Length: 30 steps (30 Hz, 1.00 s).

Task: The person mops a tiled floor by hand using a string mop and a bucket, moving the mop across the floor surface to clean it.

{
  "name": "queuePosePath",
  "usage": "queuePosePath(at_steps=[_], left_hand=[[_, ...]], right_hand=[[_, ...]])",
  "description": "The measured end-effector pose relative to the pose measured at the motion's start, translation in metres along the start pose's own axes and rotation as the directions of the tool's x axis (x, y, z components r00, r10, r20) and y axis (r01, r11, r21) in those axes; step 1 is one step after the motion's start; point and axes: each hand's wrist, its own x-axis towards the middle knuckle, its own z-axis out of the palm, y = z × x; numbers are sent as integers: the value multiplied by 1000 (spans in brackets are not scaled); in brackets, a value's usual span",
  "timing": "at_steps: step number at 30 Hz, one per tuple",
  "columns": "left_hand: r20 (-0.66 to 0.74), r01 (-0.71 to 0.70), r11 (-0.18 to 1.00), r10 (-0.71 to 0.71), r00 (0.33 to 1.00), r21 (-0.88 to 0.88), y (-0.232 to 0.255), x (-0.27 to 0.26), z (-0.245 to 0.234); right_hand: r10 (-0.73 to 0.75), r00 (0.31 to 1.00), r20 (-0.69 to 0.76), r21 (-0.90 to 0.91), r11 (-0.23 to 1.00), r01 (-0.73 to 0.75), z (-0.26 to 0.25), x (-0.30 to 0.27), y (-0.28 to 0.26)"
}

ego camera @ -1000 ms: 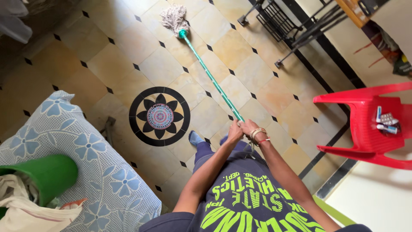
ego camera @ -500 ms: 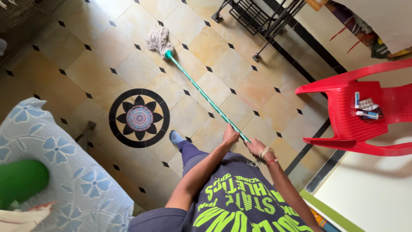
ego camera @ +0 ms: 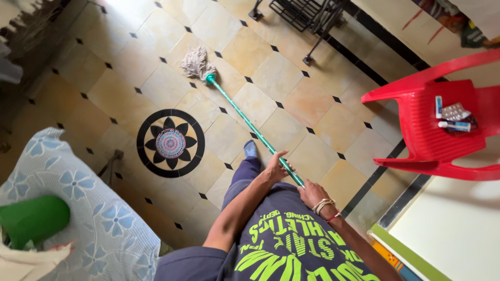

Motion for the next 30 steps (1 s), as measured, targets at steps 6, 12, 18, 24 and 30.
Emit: queuePosePath(at_steps=[6, 12, 18, 24, 30], left_hand=[[199, -433, 886, 400, 895, 166, 20, 11, 52], [370, -725, 687, 662, 652, 46, 99, -43, 80], [480, -758, 649, 645, 595, 66, 143, -68, 80], [344, -647, 707, 554, 758, 285, 154, -22, 76], [248, -599, 625, 560, 791, 501, 149, 17, 36]], right_hand=[[9, 995, -97, -47, 999, -14, -116, -10, -41], [-139, 963, -231, -29, 990, 136, -193, -1, -102], [-193, 937, -291, 149, 958, 244, -185, 33, -111], [-71, 970, -234, 138, 985, 105, -129, 147, -99], [-50, 997, -58, 121, 991, 56, -81, 267, -102]])
